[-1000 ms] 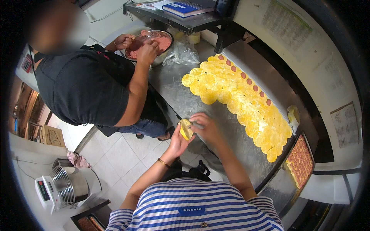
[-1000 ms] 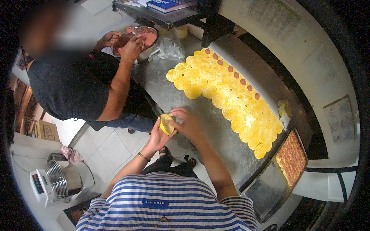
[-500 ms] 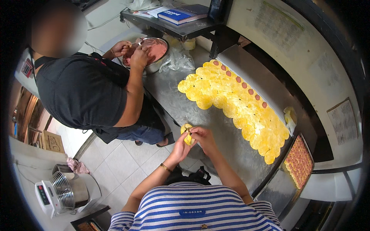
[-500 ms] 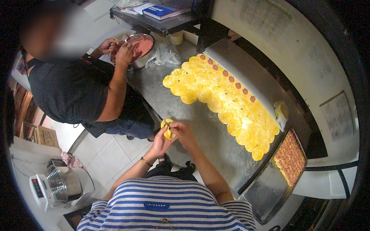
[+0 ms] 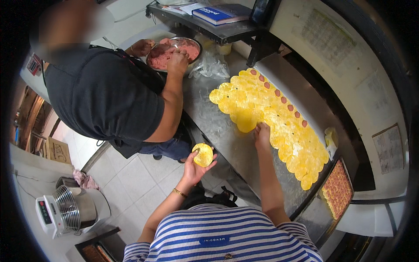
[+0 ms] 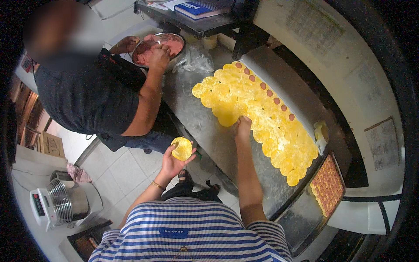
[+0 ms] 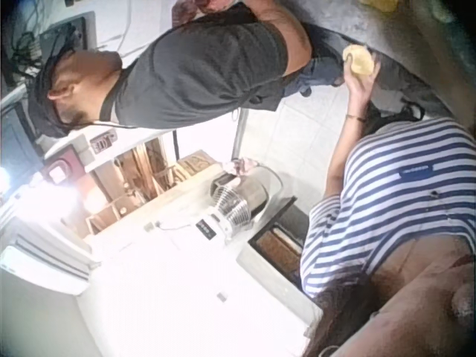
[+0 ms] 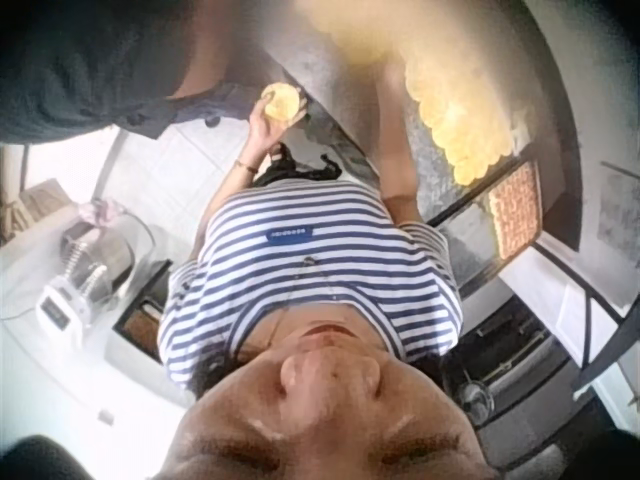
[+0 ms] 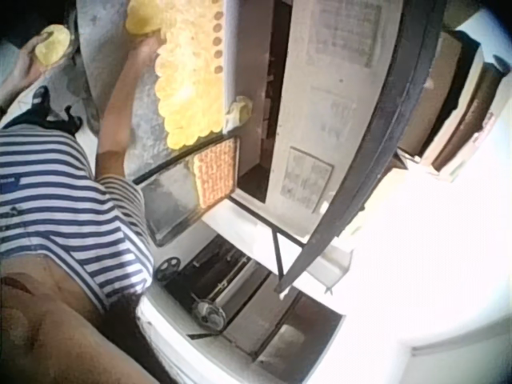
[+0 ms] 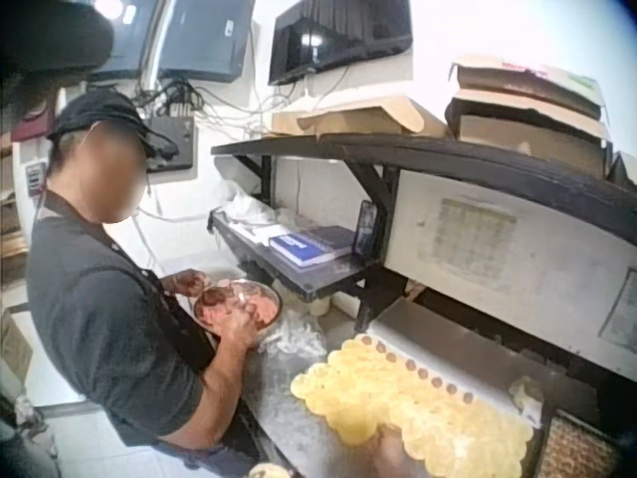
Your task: The person folds yellow dough wrappers into cones, scoops pink filling into them using a spoon, and seals them. A coworker places filling onto a tray of wrappers. The person arranges the finished samosas on a tray.
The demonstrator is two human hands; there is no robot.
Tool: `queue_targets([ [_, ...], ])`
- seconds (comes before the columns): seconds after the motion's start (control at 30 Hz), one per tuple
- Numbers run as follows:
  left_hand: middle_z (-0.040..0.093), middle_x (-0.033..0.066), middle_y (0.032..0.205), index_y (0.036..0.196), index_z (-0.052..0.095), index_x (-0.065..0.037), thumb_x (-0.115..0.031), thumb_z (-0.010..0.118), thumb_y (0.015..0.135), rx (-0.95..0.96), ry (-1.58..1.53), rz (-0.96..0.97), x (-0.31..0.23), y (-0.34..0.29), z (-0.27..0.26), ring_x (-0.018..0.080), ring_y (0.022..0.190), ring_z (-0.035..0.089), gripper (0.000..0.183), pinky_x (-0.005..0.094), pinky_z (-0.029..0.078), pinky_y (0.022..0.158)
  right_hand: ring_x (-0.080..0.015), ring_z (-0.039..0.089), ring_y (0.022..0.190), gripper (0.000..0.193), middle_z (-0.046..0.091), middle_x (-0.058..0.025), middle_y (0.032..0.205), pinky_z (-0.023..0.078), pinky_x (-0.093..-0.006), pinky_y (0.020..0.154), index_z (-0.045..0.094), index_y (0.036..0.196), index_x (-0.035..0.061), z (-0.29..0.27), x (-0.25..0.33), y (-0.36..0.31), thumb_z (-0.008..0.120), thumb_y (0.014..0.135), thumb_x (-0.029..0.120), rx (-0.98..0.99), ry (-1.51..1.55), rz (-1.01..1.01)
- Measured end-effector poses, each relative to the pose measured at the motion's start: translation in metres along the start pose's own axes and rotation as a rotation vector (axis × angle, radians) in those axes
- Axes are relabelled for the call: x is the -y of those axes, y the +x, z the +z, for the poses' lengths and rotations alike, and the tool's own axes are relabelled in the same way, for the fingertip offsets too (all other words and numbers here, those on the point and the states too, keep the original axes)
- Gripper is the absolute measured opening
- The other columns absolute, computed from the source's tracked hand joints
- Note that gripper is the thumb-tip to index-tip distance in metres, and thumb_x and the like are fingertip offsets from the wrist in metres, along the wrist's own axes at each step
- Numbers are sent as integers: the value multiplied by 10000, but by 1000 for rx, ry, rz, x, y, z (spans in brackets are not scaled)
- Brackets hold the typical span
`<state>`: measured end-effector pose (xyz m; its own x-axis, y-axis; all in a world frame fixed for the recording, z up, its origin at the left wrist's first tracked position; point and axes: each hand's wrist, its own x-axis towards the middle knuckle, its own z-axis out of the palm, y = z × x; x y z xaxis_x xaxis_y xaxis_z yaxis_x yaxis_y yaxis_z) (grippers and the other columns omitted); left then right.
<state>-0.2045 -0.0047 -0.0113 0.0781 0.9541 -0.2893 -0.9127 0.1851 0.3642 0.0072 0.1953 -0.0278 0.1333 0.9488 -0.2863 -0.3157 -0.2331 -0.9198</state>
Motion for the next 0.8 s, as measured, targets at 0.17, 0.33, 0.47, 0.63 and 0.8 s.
queue_targets([
  [0.17,426,161,1322,1294,376,-69,-319,444,863,15,2,-74,5,4,-4,365,1186,437,503,494,343,1004,-354,452,1086,325,497,-188,1127,364,-426,913,509,1094,11,-21,-32,-9,548,773,47,1,-909,-773],
  [0.33,398,158,1347,1309,360,-78,-327,424,872,6,20,-157,16,9,0,361,1200,421,507,490,311,1021,-317,387,1203,369,464,-108,1250,277,-531,976,552,1152,102,-26,-38,-27,588,793,178,120,-1469,-911],
  [0.47,389,154,1353,1326,338,-92,-335,399,885,33,32,-195,20,11,0,347,1207,414,507,492,305,1020,-309,397,1187,380,470,-89,1238,255,-555,987,563,1148,105,-37,-42,-32,601,786,211,22,-1555,-891],
  [0.63,409,148,1331,1334,326,-101,-345,385,896,59,53,-214,20,11,1,334,1203,417,504,489,311,1017,-307,413,1164,351,488,-85,1213,270,-551,980,595,1106,102,-43,-44,-31,614,773,212,-25,-1523,-900],
  [0.8,421,127,1316,1336,322,-110,-399,356,921,43,93,-216,20,11,9,329,1207,411,507,486,316,1014,-301,438,1139,320,516,-87,1171,291,-521,973,623,1062,96,-36,-38,-32,626,759,197,-92,-1596,-874],
])
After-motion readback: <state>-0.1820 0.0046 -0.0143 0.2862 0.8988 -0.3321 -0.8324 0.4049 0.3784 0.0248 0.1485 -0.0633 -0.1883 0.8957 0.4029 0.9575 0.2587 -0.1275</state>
